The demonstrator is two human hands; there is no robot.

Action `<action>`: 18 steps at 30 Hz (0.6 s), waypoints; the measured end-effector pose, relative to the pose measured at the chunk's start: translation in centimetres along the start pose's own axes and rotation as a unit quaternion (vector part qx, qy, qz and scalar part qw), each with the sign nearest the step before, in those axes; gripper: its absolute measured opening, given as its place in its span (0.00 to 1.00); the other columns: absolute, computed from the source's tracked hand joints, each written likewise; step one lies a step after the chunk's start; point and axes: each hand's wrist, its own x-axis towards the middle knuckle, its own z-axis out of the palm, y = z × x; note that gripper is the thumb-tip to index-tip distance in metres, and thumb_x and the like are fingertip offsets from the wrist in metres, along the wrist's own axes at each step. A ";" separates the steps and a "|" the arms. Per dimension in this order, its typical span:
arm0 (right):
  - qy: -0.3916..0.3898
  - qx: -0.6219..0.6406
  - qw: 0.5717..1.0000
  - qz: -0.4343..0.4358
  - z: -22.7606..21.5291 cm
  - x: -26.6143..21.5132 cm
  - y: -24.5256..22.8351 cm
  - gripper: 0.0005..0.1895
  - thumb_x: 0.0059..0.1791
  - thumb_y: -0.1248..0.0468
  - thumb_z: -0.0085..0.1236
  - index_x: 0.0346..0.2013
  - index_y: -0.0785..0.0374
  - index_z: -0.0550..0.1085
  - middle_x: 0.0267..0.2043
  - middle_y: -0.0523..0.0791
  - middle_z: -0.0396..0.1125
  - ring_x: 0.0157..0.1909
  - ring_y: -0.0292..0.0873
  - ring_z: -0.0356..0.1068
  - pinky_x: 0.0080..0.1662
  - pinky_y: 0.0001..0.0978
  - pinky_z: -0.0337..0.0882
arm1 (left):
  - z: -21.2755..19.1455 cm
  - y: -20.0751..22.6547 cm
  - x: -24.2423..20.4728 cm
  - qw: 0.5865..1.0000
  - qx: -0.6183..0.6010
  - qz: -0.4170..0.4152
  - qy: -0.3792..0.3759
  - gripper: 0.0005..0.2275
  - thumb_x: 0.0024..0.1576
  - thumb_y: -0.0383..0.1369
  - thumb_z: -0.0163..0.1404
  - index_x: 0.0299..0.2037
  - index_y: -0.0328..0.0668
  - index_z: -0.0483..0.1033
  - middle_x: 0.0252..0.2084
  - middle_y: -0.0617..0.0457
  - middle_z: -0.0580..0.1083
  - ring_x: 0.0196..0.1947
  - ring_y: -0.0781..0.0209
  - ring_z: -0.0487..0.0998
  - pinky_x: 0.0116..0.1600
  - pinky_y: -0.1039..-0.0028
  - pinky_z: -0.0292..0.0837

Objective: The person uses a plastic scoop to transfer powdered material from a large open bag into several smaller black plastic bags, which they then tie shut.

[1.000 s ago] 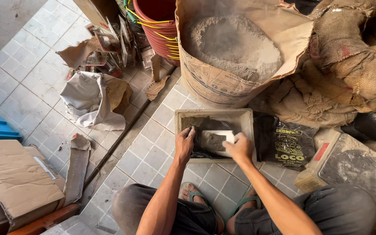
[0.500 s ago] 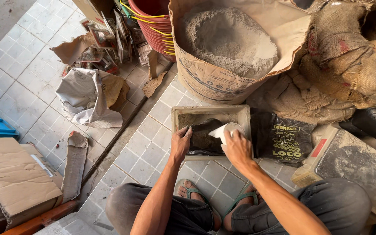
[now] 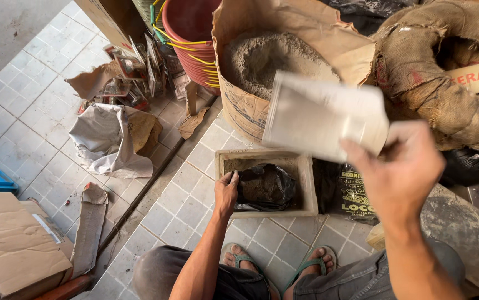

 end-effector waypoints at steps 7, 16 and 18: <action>-0.023 -0.189 0.978 -0.087 9.1 13.4 4.9 0.25 0.48 0.66 0.86 0.39 0.63 0.69 0.36 0.46 0.70 0.31 0.42 0.65 0.29 0.36 0.64 | 0.3 0.2 0.0 1.000 -0.009 -0.008 0.005 0.17 0.67 0.39 0.53 0.23 0.50 0.70 0.20 0.58 0.70 0.22 0.72 0.64 0.27 0.78 0.55; -0.060 -0.118 0.985 0.112 21.8 16.2 7.0 0.22 0.42 0.61 0.77 0.33 0.60 0.67 0.34 0.54 0.73 0.40 0.58 0.75 0.37 0.51 0.72 | 0.6 -0.3 1.3 0.999 0.025 -0.033 0.020 0.12 0.65 0.42 0.55 0.30 0.52 0.75 0.20 0.56 0.74 0.23 0.67 0.74 0.31 0.74 0.67; -0.029 -0.092 0.990 0.102 22.8 16.5 7.1 0.19 0.39 0.61 0.73 0.30 0.62 0.68 0.31 0.57 0.72 0.43 0.66 0.78 0.40 0.53 0.74 | 0.7 -0.8 2.0 0.997 0.054 -0.052 0.023 0.12 0.63 0.45 0.56 0.39 0.51 0.88 0.23 0.51 0.81 0.27 0.62 0.79 0.36 0.72 0.75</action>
